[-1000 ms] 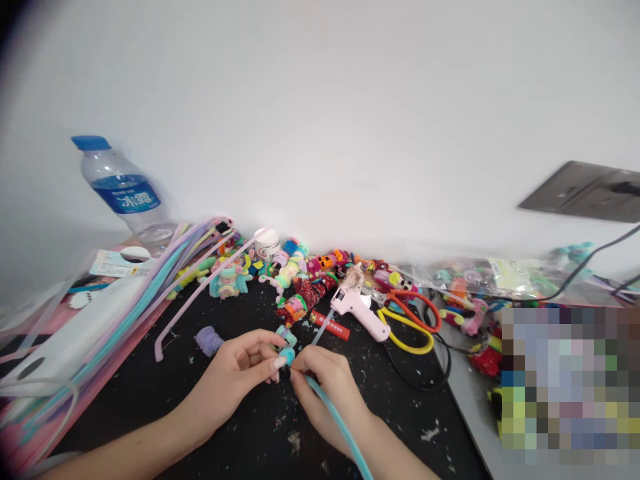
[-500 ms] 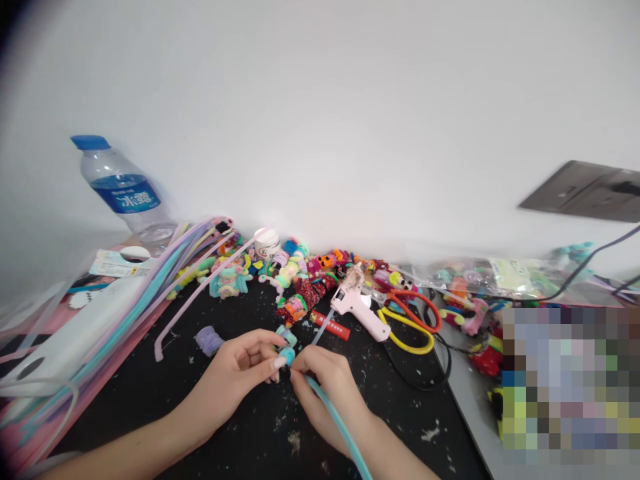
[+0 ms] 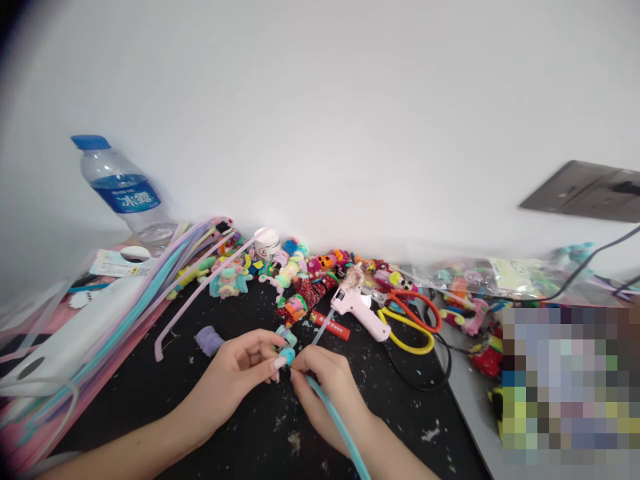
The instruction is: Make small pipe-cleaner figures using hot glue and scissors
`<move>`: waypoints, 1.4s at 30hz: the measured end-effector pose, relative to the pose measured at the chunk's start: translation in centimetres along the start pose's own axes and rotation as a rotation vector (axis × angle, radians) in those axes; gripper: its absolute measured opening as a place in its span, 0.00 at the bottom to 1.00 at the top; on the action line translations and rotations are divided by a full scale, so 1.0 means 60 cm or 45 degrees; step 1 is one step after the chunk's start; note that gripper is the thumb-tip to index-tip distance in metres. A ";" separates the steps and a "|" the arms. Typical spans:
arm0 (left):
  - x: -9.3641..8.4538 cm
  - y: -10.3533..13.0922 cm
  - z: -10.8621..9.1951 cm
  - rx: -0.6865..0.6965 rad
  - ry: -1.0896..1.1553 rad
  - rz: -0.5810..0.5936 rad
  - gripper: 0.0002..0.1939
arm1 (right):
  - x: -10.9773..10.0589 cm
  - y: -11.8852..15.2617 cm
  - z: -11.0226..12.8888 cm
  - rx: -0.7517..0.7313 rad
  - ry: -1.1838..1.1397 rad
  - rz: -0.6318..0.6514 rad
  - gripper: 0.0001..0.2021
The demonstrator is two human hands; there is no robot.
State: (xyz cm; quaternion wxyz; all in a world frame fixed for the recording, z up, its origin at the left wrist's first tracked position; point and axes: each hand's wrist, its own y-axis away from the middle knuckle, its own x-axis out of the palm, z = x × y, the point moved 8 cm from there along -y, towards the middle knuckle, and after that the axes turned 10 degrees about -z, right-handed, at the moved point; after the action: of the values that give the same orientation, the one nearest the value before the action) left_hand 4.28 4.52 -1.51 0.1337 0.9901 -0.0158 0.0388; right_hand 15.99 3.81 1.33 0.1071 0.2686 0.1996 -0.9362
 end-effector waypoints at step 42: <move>0.005 -0.001 0.008 -0.018 0.158 0.042 0.09 | -0.023 -0.006 -0.034 0.384 -0.215 -0.196 0.08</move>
State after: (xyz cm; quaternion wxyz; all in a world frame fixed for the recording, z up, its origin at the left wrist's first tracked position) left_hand 4.61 4.42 -1.95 0.1409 0.9845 -0.0241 0.1020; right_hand 17.96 5.11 0.63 0.0100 0.1859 0.0673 -0.9802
